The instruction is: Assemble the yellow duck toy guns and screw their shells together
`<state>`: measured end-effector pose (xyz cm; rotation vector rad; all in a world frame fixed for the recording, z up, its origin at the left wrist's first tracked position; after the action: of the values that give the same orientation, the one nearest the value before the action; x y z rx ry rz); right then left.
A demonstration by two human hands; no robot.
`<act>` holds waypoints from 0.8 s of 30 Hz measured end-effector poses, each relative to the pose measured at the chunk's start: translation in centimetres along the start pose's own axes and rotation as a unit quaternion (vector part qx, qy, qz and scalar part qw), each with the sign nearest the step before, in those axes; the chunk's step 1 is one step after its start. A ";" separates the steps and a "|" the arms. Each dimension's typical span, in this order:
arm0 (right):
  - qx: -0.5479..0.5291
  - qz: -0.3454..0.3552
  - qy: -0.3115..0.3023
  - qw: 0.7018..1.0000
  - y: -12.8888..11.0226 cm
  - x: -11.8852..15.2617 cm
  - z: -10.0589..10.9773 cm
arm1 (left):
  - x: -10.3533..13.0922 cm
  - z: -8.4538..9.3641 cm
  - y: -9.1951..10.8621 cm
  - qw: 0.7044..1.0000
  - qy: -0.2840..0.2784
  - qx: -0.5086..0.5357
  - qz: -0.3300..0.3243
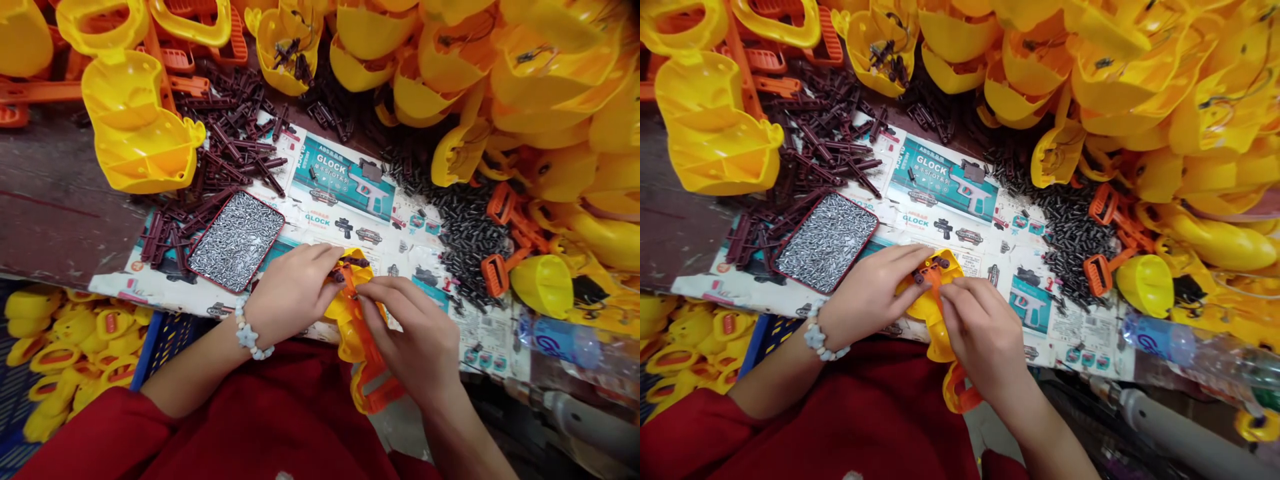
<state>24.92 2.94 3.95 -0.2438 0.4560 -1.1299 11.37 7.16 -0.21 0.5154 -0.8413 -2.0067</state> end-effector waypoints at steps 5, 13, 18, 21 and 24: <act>-0.036 -0.025 0.038 0.998 0.2 0.8 -0.3 | 0.8 0.1 -0.1 1.000 0.023 0.021 0.001; -0.094 -0.010 0.036 0.995 0.4 2.3 -0.4 | 1.1 -0.3 -0.3 0.995 0.074 0.061 0.029; -0.160 -0.082 0.080 0.980 1.4 2.2 -0.8 | 1.1 -0.4 0.0 0.996 0.074 0.044 0.002; -0.153 -0.090 0.082 0.981 1.5 1.8 -1.1 | 1.2 -0.6 0.1 0.995 0.095 0.037 -0.005; -0.125 -0.066 0.064 0.988 1.2 1.5 -1.2 | 1.4 -0.9 0.1 0.993 0.116 0.037 0.009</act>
<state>25.81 2.16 2.04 -0.4273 0.7051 -1.2215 11.21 5.65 -0.80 0.7640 -0.7751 -1.8610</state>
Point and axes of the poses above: each hand's wrist, its own x-axis away from the middle knuckle, its own z-axis out of the back of the hand, y = z × x, the point moved 4 cm from there along -x, towards the middle knuckle
